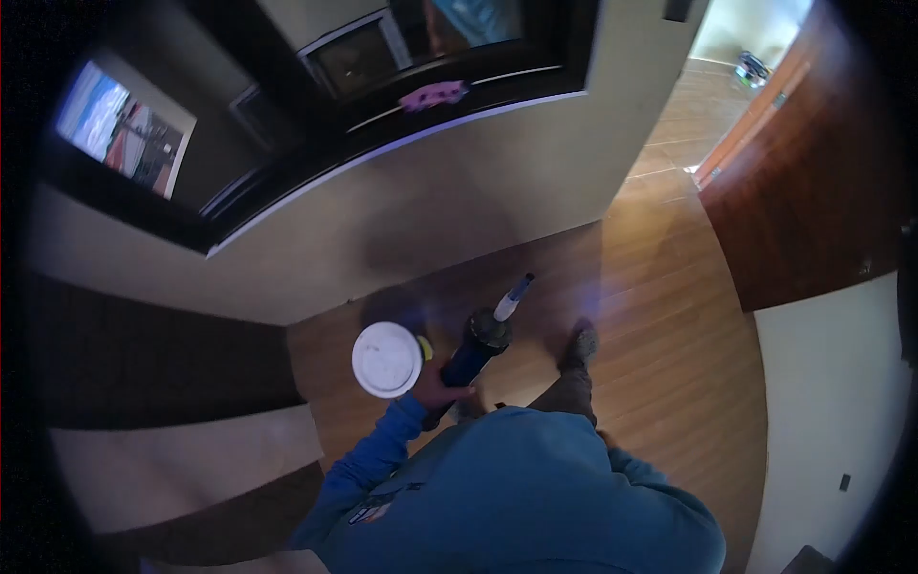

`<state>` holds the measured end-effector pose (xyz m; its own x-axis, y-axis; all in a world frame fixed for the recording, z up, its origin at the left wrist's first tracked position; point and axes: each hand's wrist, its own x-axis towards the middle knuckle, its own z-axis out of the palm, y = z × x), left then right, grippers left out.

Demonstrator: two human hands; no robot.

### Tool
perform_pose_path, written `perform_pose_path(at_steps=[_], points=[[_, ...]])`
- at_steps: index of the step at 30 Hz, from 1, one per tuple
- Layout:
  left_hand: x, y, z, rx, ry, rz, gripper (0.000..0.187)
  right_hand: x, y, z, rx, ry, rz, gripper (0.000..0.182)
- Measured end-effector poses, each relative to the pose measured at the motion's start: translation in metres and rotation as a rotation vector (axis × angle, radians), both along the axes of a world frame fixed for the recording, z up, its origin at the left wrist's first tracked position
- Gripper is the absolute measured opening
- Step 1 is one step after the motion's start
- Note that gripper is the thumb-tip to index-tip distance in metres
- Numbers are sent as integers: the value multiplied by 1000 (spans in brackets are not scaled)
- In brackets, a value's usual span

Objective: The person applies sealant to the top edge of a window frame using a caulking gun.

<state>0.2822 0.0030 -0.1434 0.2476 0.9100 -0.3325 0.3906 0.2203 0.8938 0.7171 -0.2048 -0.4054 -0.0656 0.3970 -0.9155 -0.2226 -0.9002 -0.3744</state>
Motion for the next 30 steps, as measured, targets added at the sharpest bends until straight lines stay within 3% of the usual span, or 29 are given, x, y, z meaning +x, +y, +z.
perform_pose_path(at_steps=[3,7,9,11,14,17,18,19,21,24,26,28,30], points=[[84,70,-11,-36,-127,-159,65,65,2,14,55,-106,18,33],[214,155,3,-92,33,-257,64,160,25,13,140,-229,349,36],[268,192,-21,-76,-122,-332,61,205,33,10,192,-315,493,37],[332,236,-1,-32,-114,-362,59,242,37,-3,230,-411,581,38],[414,293,-3,28,-137,-484,57,271,39,-30,259,-567,662,39],[495,361,-17,98,-214,-582,58,341,50,-98,289,-721,763,41],[523,383,-25,145,-268,-602,59,311,83,-142,297,-772,809,41],[550,408,-33,145,-279,-606,59,398,87,-154,288,-781,807,41],[605,462,-46,118,-369,-651,62,424,242,-12,-214,-244,-891,46],[696,543,-65,52,-527,-629,62,519,350,7,-158,-252,-834,55],[759,600,-67,86,-574,-573,61,580,419,15,27,-332,-655,55],[815,650,-59,113,-622,-517,61,627,495,42,55,-290,-705,54],[854,703,-38,69,-494,-546,59,659,554,54,91,-232,-762,53]])
